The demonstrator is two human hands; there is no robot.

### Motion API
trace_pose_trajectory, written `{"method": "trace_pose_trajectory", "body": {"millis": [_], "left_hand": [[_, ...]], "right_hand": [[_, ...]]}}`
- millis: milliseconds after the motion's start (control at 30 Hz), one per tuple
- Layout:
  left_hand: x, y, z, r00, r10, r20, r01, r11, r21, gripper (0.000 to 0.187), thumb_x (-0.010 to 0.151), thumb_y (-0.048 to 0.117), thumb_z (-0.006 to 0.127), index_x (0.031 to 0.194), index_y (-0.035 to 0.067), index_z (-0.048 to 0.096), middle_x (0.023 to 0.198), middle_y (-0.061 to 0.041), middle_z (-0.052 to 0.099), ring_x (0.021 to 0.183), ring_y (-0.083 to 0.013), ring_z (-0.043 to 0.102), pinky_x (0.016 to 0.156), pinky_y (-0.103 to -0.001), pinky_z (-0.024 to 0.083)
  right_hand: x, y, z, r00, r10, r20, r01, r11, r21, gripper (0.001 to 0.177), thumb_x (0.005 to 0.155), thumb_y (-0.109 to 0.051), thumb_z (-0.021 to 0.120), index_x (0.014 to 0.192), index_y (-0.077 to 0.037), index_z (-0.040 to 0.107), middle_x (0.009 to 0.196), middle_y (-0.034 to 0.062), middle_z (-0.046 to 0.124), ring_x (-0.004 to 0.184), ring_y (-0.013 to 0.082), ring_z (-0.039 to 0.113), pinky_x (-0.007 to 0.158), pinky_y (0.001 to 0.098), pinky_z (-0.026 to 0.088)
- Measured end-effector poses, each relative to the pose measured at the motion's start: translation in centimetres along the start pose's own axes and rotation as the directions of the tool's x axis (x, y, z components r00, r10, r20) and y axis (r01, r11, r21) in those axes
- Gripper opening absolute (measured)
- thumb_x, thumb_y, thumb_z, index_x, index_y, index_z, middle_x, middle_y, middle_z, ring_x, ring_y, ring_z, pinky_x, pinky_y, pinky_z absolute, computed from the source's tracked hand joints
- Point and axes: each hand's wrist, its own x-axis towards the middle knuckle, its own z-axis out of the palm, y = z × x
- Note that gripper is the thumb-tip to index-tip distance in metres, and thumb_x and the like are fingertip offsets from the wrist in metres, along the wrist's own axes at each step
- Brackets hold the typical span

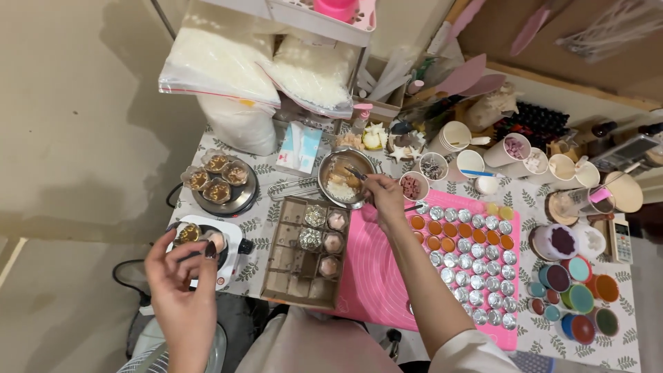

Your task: The recorder prepares tealight candle containers by placing wicks and small decorations into tins on a workbench.

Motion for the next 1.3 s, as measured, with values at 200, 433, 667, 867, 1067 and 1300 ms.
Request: {"method": "trace_pose_trajectory", "body": {"millis": [200,433,667,867,1067,1300], "left_hand": [[-0.2,0.8,0.4,1.0,-0.009,-0.021,0.01,1.0,0.022,0.06,0.096,-0.001,0.063,0.15,0.001,0.037,0.119,-0.012,0.063,0.09,-0.011,0.063,0.07,-0.026,0.054],[-0.6,1.2,-0.1,0.999,0.002,-0.034,0.0,0.998,0.057,0.061,0.095,-0.001,0.062,0.15,0.0,0.037,0.119,-0.013,0.063,0.091,-0.0122,0.064,0.078,-0.026,0.053],[-0.8,1.2,-0.4,0.999,-0.027,-0.043,0.03,0.997,0.069,0.06,0.094,-0.003,0.062,0.149,0.0,0.037,0.119,-0.013,0.063,0.091,-0.0124,0.064,0.078,-0.028,0.054],[-0.9,1.1,-1.0,0.998,-0.026,-0.053,0.03,0.997,0.071,0.06,0.093,-0.004,0.06,0.148,-0.001,0.037,0.12,-0.013,0.062,0.091,-0.0123,0.064,0.082,-0.028,0.054],[-1.0,1.0,-1.9,0.997,-0.018,-0.07,0.023,0.997,0.072,0.062,0.093,-0.005,0.06,0.15,0.0,0.037,0.123,-0.014,0.061,0.092,-0.0115,0.062,0.085,-0.027,0.052],[-0.6,0.8,-3.3,0.992,-0.007,-0.122,0.013,0.998,0.054,0.061,0.094,-0.005,0.062,0.15,-0.001,0.036,0.122,-0.013,0.062,0.091,-0.0107,0.062,0.082,-0.026,0.051]], "right_hand": [[-0.6,0.0,-0.2,0.99,0.131,0.049,-0.138,0.965,0.225,0.011,0.095,-0.005,0.068,0.104,-0.001,0.071,0.072,0.0005,0.064,0.062,0.007,0.058,0.057,0.0201,0.044],[0.8,1.5,-1.0,0.978,0.175,0.114,-0.205,0.915,0.347,0.012,0.096,-0.007,0.067,0.106,-0.003,0.07,0.072,0.0011,0.063,0.06,0.0079,0.058,0.053,0.0206,0.045],[0.9,1.9,-0.8,0.968,0.191,0.165,-0.242,0.888,0.392,0.007,0.098,-0.013,0.066,0.102,-0.009,0.063,0.065,-0.0019,0.058,0.052,0.0097,0.052,0.048,0.0253,0.041],[0.2,0.9,-0.2,0.97,0.196,0.145,-0.24,0.878,0.415,0.008,0.097,-0.014,0.066,0.104,-0.009,0.065,0.064,-0.0028,0.059,0.053,0.0088,0.053,0.047,0.0244,0.04],[-0.2,0.3,0.0,0.983,0.165,0.084,-0.184,0.914,0.362,0.008,0.095,-0.008,0.067,0.102,-0.006,0.068,0.068,-0.0012,0.063,0.056,0.0088,0.056,0.051,0.0238,0.044],[-2.7,-1.6,1.0,0.994,-0.106,-0.007,0.104,0.985,-0.136,0.013,0.092,-0.006,0.068,0.101,0.0,0.075,0.072,-0.001,0.067,0.061,0.0057,0.057,0.055,0.0217,0.043]]}}
